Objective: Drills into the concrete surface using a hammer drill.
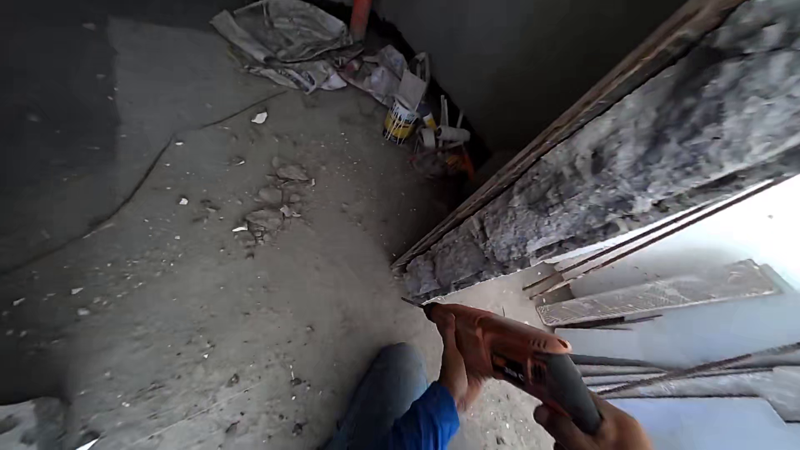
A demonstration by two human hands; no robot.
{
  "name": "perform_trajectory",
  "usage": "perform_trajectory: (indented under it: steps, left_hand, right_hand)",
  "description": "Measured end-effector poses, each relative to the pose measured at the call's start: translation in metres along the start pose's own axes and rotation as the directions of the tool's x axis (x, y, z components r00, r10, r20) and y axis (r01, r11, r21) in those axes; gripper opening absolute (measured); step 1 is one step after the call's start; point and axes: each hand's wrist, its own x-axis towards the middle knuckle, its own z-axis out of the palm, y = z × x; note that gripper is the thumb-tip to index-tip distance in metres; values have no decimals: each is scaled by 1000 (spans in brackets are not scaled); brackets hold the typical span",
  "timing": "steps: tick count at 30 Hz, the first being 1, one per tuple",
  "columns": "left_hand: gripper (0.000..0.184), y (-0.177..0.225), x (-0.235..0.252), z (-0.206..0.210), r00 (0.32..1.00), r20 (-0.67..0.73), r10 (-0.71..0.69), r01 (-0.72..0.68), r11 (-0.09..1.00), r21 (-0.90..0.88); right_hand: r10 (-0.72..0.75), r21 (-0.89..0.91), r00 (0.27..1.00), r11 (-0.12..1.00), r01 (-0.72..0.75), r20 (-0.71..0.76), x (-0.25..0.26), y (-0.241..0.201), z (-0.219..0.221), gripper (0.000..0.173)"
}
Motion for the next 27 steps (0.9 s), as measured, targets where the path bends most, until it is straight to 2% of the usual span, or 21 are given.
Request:
perform_trajectory:
  steps: [4, 9, 20, 23, 27]
  left_hand:
    - [83, 16, 38, 1, 994, -57, 89, -93, 993, -77]
    - [86, 27, 63, 0, 989, -110, 96, -113, 982, -152]
    - [86, 38, 87, 5, 987, -123, 100, -129, 958, -258]
    - [80, 44, 89, 5, 983, -143, 114, -150, 950, -273]
    - [62, 63, 72, 29, 963, -230, 142, -190, 961, -199]
  right_hand:
    - [51, -103, 999, 993, -49, 11, 48, -20, 10, 31]
    - [78, -185, 996, 980, -69, 42, 85, -36, 16, 31]
    - [94, -256, 992, 964, -70, 85, 122, -65, 12, 30]
    - [98, -253, 990, 965, -71, 99, 131, -69, 16, 29]
    - [144, -304, 982, 947, -100, 125, 146, -84, 23, 25]
